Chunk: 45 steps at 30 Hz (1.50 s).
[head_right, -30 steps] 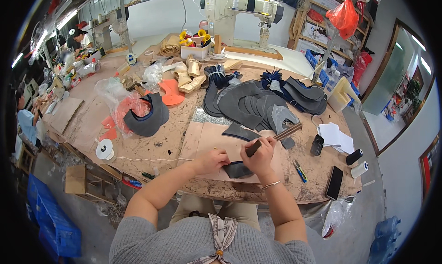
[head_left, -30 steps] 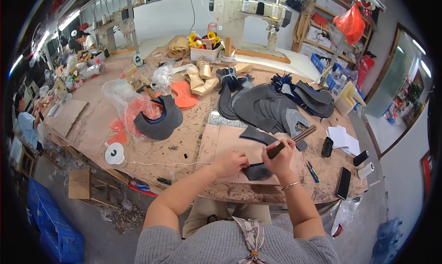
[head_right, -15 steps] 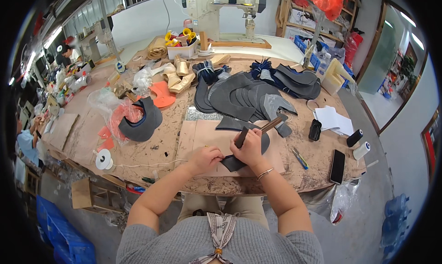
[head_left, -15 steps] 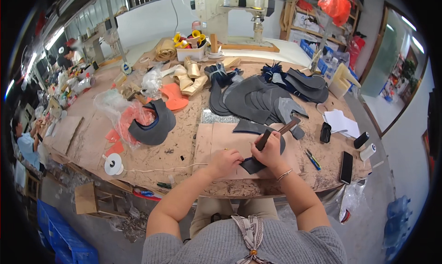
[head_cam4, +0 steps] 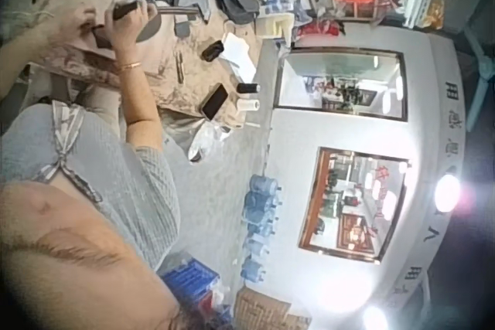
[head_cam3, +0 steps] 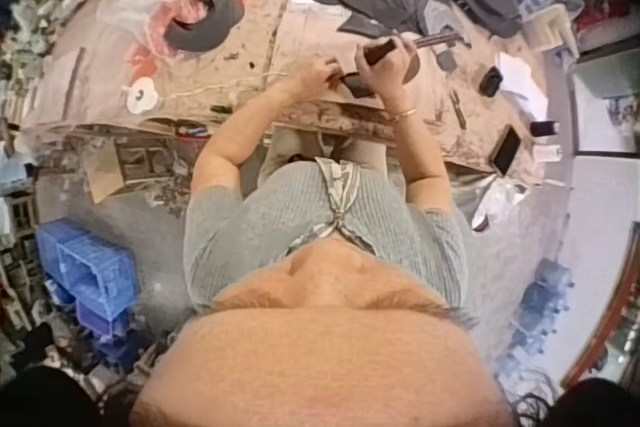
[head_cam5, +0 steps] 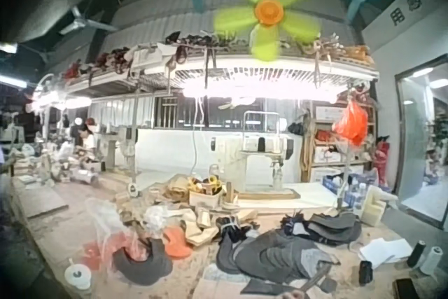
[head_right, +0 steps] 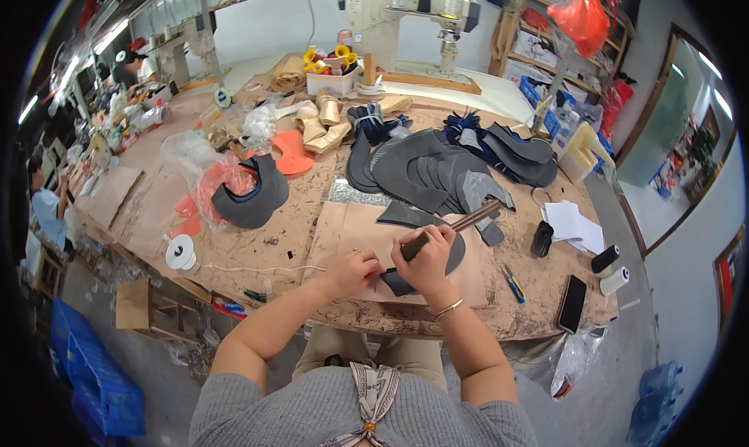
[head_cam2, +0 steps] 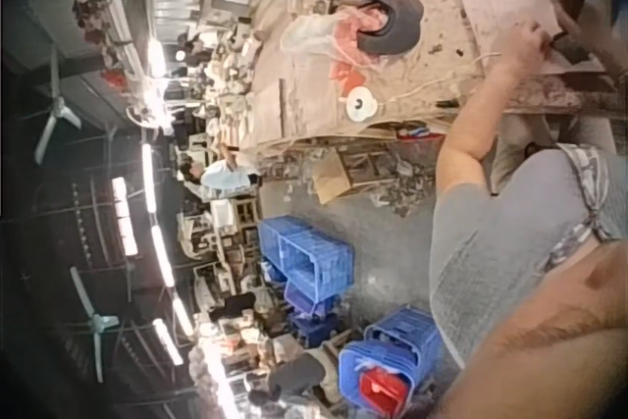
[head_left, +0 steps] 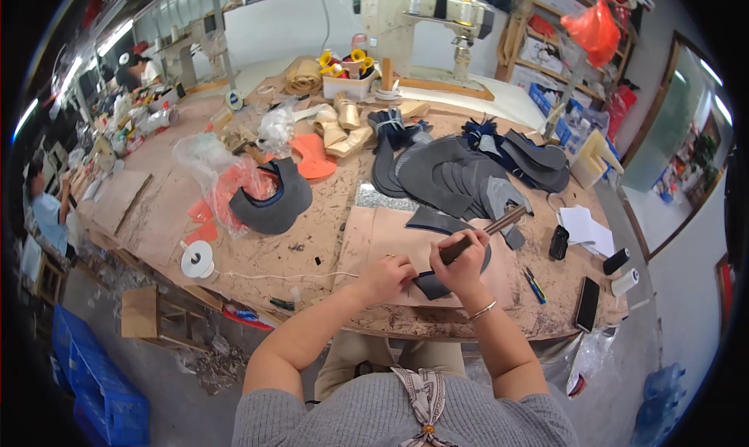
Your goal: The person sits at a workbench in a workshop and uses a hammer to tap a dark gray fabric piece against a curved wooden block. The person repeatedly positions the fabric on the block and strikes it with the hammer to shape or flatten the material.
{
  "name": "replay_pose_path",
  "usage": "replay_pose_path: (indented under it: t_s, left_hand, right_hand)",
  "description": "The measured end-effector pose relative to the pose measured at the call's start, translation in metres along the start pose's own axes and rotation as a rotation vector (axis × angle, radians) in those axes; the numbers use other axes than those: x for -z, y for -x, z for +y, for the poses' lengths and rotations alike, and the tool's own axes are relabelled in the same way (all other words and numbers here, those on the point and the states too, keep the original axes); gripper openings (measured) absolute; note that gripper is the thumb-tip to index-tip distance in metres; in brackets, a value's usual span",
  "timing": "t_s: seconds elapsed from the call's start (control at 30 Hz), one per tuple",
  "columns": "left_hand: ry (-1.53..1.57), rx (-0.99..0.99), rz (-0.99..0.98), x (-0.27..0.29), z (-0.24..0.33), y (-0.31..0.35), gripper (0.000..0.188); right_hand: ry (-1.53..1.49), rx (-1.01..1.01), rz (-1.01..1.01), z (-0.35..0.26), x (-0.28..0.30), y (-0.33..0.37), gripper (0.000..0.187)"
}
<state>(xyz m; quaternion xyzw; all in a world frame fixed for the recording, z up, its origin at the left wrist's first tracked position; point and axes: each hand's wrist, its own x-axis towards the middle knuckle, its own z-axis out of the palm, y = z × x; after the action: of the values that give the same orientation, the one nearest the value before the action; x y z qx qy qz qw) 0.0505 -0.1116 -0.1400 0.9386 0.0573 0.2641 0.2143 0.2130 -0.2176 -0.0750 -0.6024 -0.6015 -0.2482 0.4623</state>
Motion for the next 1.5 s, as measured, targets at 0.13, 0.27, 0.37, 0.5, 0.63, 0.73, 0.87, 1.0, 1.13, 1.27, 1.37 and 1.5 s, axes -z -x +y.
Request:
replay_pose_path:
  t_s: [0.13,0.27,0.37,0.5,0.63,0.73,0.87,1.0,1.13,1.27,1.37,1.5]
  left_hand:
    - [0.096,0.028,0.004,-0.002,-0.009,0.005,0.008]
    - [0.095,0.019,0.037,-0.002,-0.008,0.008,0.008]
    - [0.092,0.041,0.04,0.0,-0.007,0.006,0.008]
    - [0.136,0.078,0.041,0.004,-0.01,0.011,0.008]
    - [0.108,0.069,0.053,0.006,-0.005,0.011,0.006]
    - [0.089,0.064,0.088,0.003,-0.011,0.012,0.006]
    - [0.123,0.16,0.124,0.008,-0.007,0.015,0.009]
    - [0.166,0.21,0.113,0.011,-0.005,0.013,0.013]
    - [0.174,0.191,0.105,0.01,-0.008,0.014,0.014]
    - [0.225,0.248,0.082,0.01,-0.006,0.015,0.015]
    - [0.31,0.324,0.063,0.016,-0.002,0.011,0.015]
    - [0.216,0.285,0.091,0.015,-0.003,0.013,0.013]
  right_hand:
    - [-0.055,-0.066,-0.099,0.006,-0.017,0.022,0.019]
    - [0.035,0.021,-0.072,-0.003,-0.003,0.009,0.018]
    - [-0.016,-0.013,-0.051,-0.011,-0.014,0.014,0.019]
    - [-0.076,-0.047,-0.188,-0.003,-0.017,0.015,0.019]
    - [-0.002,0.021,-0.103,-0.01,-0.013,0.006,0.018]
    - [-0.064,-0.045,-0.138,-0.012,-0.029,0.013,0.018]
    - [-0.045,0.007,-0.222,-0.01,-0.023,0.004,0.017]
    - [-0.059,-0.009,-0.003,-0.022,-0.017,-0.004,0.017]
    - [-0.112,-0.029,-0.161,-0.011,-0.027,0.017,0.017]
    - [-0.043,0.033,-0.041,-0.02,-0.007,-0.003,0.019]
    - [-0.151,-0.081,0.125,-0.025,-0.016,0.003,0.019]
    - [-0.147,-0.026,-0.279,-0.012,-0.023,0.013,0.021]
